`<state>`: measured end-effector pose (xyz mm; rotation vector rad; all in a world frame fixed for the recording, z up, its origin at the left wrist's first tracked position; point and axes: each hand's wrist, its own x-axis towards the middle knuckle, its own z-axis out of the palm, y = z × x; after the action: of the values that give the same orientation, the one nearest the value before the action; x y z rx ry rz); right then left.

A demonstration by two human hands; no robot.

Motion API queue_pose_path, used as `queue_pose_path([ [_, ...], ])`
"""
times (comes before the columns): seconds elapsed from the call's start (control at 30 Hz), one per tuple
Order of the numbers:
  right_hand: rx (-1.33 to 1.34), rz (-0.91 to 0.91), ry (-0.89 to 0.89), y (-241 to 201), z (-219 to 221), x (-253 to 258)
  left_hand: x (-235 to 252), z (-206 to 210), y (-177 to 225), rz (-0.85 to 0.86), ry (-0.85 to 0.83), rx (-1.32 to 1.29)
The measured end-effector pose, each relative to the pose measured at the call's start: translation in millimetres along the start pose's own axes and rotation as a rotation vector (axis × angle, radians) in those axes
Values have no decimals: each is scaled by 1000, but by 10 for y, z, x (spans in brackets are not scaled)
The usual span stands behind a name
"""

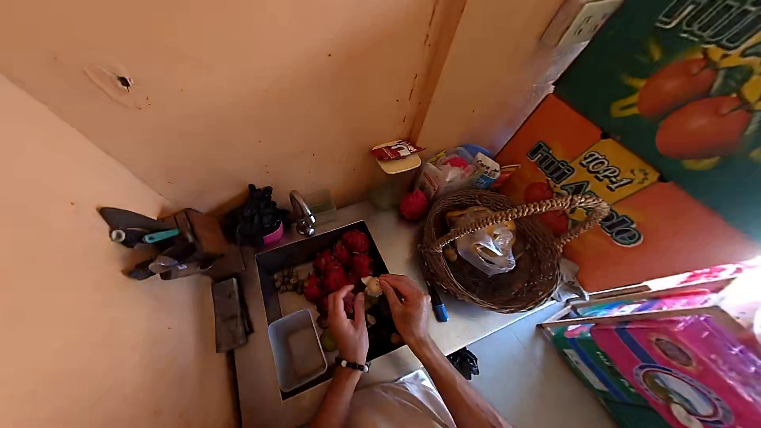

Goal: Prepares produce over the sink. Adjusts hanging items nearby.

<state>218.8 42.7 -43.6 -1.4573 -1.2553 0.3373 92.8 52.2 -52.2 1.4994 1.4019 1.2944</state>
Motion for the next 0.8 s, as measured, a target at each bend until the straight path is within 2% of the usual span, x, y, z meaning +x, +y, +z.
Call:
queue_pose_path([
  [0.03, 9, -14, -5, 11, -15, 9, -1, -6, 68, 37, -35, -19],
  [0.1, 23, -21, -13, 11, -37, 3, 7, -3, 158, 3, -129, -90],
  [0.27, 35, 94, -89, -103, -104, -14, 50, 23, 124, -99, -124, -160],
  [0.37, 208, 283, -117, -152, -133, -20, 30, -4, 117, -163, -137, -256],
  [0.5, 583, 639, -41, -255, -151, 43, 12, -90, 96, -328, -173, -581],
  [0.8, 875, 948, 129, -444, -61, 72, 24, -201, -41, -557, -256, -1228],
])
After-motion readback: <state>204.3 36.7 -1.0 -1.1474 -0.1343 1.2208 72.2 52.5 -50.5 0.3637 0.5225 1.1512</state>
